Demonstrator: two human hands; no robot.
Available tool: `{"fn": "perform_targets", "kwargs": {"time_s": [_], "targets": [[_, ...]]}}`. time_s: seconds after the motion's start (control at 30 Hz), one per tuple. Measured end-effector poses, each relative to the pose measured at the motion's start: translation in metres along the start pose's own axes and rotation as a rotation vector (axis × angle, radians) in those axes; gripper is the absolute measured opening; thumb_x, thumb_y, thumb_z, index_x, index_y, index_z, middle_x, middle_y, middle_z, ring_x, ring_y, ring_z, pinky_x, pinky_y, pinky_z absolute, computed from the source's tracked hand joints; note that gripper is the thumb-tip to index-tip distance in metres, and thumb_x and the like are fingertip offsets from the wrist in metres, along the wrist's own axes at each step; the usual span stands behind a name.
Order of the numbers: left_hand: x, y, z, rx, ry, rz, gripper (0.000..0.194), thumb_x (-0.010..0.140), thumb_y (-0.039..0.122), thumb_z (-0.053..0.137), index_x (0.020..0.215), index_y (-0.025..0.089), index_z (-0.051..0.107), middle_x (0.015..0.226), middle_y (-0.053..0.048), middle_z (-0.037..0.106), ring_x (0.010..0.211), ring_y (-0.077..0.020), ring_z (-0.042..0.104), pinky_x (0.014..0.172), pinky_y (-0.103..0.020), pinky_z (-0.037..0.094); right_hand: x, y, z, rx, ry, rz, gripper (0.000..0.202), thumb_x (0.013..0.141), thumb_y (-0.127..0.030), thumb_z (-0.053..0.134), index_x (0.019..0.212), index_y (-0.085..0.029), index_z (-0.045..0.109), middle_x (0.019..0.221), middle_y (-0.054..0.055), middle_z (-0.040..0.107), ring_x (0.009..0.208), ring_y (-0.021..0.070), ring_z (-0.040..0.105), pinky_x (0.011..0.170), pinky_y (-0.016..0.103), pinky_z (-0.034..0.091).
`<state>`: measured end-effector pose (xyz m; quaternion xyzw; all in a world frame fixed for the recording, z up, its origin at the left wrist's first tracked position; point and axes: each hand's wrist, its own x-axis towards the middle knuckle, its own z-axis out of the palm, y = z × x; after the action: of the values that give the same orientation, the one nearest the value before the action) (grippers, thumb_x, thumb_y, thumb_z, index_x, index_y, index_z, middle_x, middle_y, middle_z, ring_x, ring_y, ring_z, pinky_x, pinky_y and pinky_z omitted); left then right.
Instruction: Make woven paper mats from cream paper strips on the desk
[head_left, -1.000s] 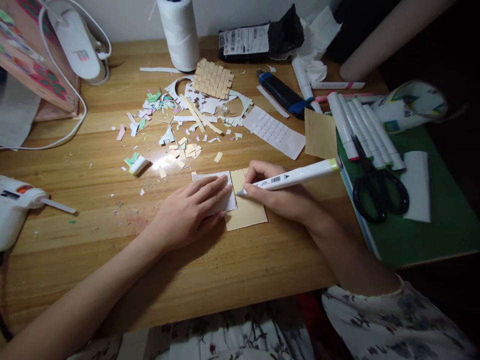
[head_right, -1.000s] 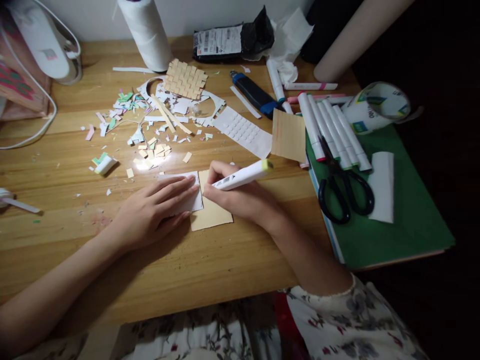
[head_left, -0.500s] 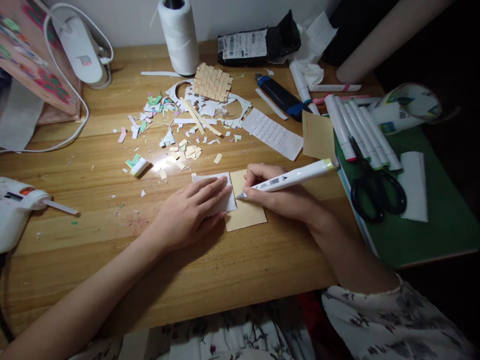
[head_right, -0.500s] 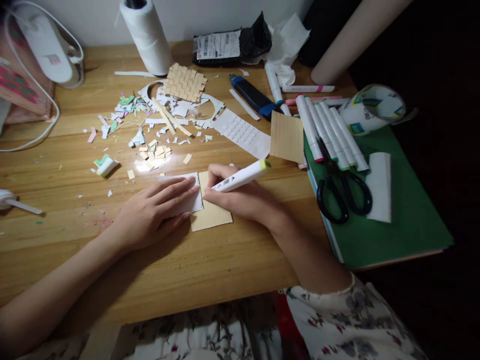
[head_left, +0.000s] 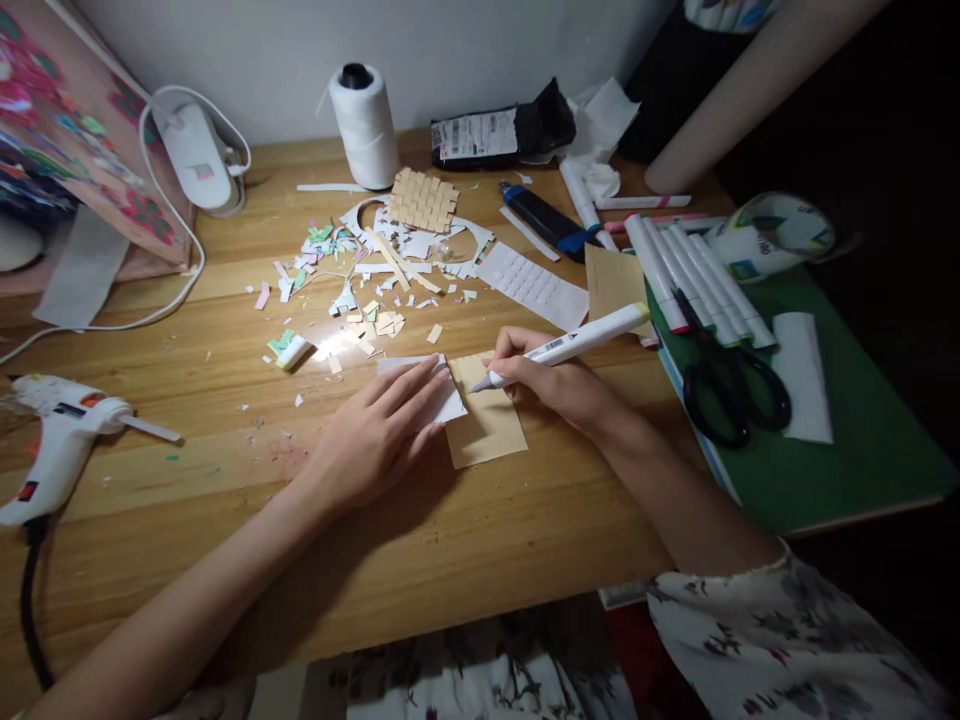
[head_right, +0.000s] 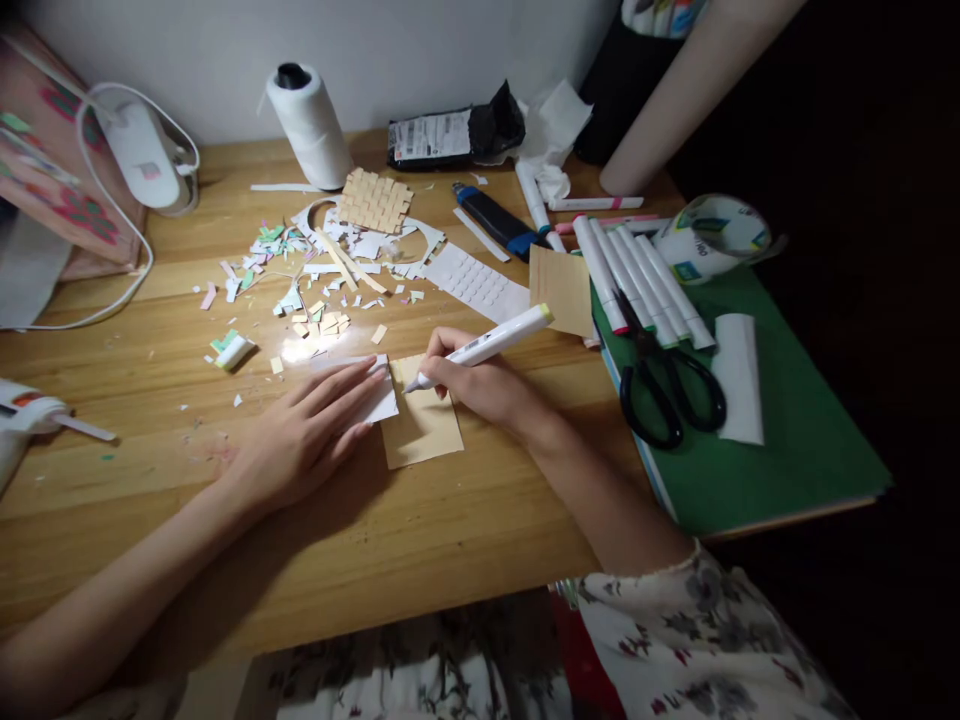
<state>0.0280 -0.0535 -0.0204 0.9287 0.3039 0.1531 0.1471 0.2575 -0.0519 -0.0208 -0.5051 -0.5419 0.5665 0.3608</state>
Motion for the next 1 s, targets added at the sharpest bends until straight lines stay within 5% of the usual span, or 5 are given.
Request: {"fn": "perform_targets", "kwargs": {"time_s": [0.27, 0.73, 1.0], "targets": [[-0.023, 0.026, 0.003, -0.009, -0.052, 0.036, 0.047, 0.092, 0.024, 0.045, 0.137, 0.014, 0.037, 0.139, -0.013, 0.045, 0.127, -0.0248, 0.041, 0.100, -0.043, 0.045, 0.000, 0.000, 0.004, 0.123, 0.040, 0.006, 0.016, 0.078, -0.023, 0.052, 0.063, -0.019, 0.047, 0.059, -0.005, 0.049, 0.059, 0.0106, 0.045, 0.059, 0.025, 0.034], [-0.029, 0.026, 0.011, 0.003, -0.063, 0.045, 0.046, 0.091, 0.028, 0.046, 0.135, 0.015, 0.041, 0.136, -0.010, 0.049, 0.125, -0.0229, 0.045, 0.098, -0.042, 0.047, -0.002, 0.001, 0.002, 0.038, -0.022, -0.030, 0.015, 0.078, -0.022, 0.053, 0.065, -0.020, 0.046, 0.058, -0.005, 0.049, 0.057, 0.0111, 0.045, 0.057, 0.026, 0.034], [-0.027, 0.026, 0.011, -0.025, -0.074, 0.030, 0.047, 0.091, 0.028, 0.045, 0.136, 0.014, 0.040, 0.137, -0.010, 0.049, 0.126, -0.0234, 0.044, 0.098, -0.042, 0.047, -0.009, -0.002, 0.015, -0.168, 0.090, -0.126, 0.026, 0.074, -0.023, 0.060, 0.058, -0.020, 0.039, 0.053, -0.007, 0.037, 0.050, 0.0086, 0.033, 0.048, 0.024, 0.025]]}}
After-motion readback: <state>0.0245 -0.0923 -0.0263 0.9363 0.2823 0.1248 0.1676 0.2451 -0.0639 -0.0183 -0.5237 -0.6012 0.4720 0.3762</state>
